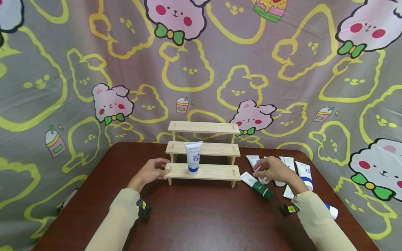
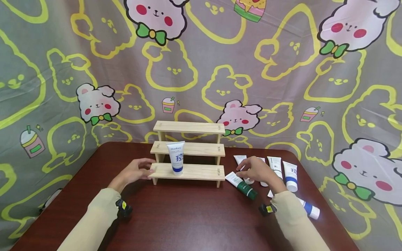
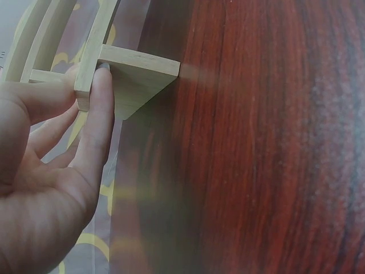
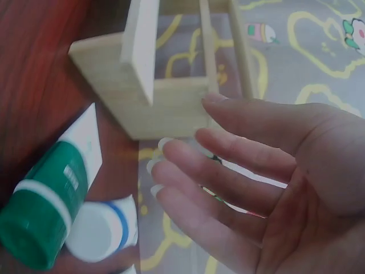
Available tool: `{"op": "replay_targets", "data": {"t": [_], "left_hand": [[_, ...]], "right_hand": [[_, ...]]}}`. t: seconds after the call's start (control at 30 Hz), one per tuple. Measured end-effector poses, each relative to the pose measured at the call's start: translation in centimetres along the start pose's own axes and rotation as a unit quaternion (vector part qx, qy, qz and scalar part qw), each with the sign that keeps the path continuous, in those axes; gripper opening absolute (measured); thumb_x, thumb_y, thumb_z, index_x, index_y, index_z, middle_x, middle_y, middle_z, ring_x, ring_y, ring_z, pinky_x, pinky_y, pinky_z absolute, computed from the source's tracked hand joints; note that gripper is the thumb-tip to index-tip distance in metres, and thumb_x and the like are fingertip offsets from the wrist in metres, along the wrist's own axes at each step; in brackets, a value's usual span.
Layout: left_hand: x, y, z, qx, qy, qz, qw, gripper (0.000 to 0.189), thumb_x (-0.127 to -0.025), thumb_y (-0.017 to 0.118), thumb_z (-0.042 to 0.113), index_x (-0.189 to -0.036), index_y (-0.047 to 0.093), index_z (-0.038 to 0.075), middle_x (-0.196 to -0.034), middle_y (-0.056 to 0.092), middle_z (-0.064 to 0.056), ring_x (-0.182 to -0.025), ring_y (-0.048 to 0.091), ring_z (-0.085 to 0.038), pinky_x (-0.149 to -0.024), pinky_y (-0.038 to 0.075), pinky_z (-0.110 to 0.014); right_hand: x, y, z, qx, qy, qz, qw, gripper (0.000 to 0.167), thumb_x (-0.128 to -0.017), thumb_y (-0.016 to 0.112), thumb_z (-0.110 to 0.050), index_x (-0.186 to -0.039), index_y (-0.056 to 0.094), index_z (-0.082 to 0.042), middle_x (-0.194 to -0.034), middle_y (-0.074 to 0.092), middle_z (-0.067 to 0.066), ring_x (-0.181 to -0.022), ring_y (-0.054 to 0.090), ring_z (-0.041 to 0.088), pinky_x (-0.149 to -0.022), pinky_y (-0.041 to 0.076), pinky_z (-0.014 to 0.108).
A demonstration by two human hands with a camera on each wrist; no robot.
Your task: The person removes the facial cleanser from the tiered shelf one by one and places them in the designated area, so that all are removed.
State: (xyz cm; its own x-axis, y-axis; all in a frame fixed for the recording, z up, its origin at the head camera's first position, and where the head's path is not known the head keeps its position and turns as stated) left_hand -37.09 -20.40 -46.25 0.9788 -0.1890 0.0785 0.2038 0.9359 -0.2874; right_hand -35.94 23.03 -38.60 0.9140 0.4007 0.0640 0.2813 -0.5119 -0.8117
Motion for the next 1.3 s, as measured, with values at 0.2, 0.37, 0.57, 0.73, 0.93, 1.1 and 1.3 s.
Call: {"op": "replay_targets", "data": {"t": [0.2,0.37,0.57,0.73,0.93,1.1,1.3], "left_hand": [[0.1,0.0,0.1,-0.001,0.002,-0.002,1.0000,0.048,-0.095,0.068,-0.001,-0.141,0.054,-0.008,-0.123,0.059,-0.026,-0.086,0.069,-0.015,-0.079,0.067,-0.034],[0.2,0.0,0.0,0.001,0.006,-0.002,1.0000,0.048,-0.095,0.068,-0.002,-0.140,0.054,-0.009,-0.122,0.060,-0.026,-0.086,0.068,-0.016,-0.079,0.067,-0.034],[0.1,0.1,0.0,-0.004,0.010,-0.001,0.9999,0.047,-0.095,0.068,-0.002,-0.140,0.055,-0.009,-0.122,0.062,-0.027,-0.087,0.068,-0.017,-0.079,0.067,-0.034],[0.0,0.1,0.0,-0.003,0.013,0.000,0.9999,0.047,-0.095,0.068,-0.002,-0.139,0.055,-0.009,-0.121,0.062,-0.027,-0.087,0.068,-0.017,-0.079,0.067,-0.035],[0.0,0.1,0.0,-0.005,0.014,0.000,0.9999,0.048,-0.095,0.069,-0.001,-0.140,0.054,-0.008,-0.122,0.062,-0.027,-0.088,0.068,-0.017,-0.079,0.067,-0.035],[0.0,0.1,0.0,0.004,0.017,-0.003,0.9998,0.048,-0.095,0.068,-0.002,-0.140,0.053,-0.010,-0.122,0.061,-0.027,-0.088,0.068,-0.016,-0.079,0.067,-0.034],[0.0,0.1,0.0,0.009,0.019,-0.003,0.9998,0.049,-0.095,0.068,-0.002,-0.140,0.053,-0.010,-0.121,0.061,-0.027,-0.088,0.068,-0.016,-0.079,0.067,-0.035]], "right_hand": [[-0.6,0.4,-1.5,-0.038,-0.005,0.010,0.9992,0.027,-0.091,0.080,-0.023,-0.110,0.075,-0.004,-0.099,0.078,0.010,-0.084,0.075,0.026,-0.068,0.067,0.037],[-1.3,1.0,-2.6,-0.060,-0.016,0.018,0.9979,0.025,-0.092,0.079,-0.022,-0.111,0.076,-0.006,-0.101,0.078,0.012,-0.085,0.074,0.028,-0.073,0.067,0.042],[-2.1,2.0,-3.8,-0.071,-0.032,0.021,0.9968,0.025,-0.092,0.079,-0.019,-0.112,0.076,-0.003,-0.100,0.078,0.009,-0.088,0.073,0.031,-0.071,0.066,0.035],[-2.9,2.6,-4.6,-0.079,-0.047,0.026,0.9954,0.026,-0.091,0.080,-0.017,-0.112,0.075,-0.001,-0.101,0.078,0.010,-0.083,0.072,0.023,-0.071,0.066,0.033],[-3.8,3.4,-5.8,-0.084,-0.061,0.030,0.9941,0.028,-0.090,0.081,-0.021,-0.112,0.076,-0.004,-0.104,0.078,0.008,-0.084,0.069,0.016,-0.072,0.064,0.030],[-4.5,4.4,-7.0,-0.080,-0.086,0.042,0.9922,0.028,-0.090,0.081,-0.022,-0.112,0.077,-0.005,-0.103,0.079,0.007,-0.087,0.071,0.016,-0.080,0.061,0.032],[-5.3,5.5,-7.9,-0.074,-0.097,0.062,0.9906,0.029,-0.091,0.081,-0.026,-0.113,0.076,-0.007,-0.105,0.079,0.005,-0.094,0.072,0.016,-0.090,0.061,0.038]]}}
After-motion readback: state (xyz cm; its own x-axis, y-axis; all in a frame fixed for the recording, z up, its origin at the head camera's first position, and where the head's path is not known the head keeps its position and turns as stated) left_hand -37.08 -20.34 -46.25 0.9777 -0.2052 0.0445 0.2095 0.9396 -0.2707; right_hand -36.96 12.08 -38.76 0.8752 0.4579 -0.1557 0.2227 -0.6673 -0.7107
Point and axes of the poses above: each hand's wrist, its own x-axis away from the middle knuckle, its own y-axis out of the palm, z = x × y, the point moved 8 cm from there along -x, towards the middle knuckle
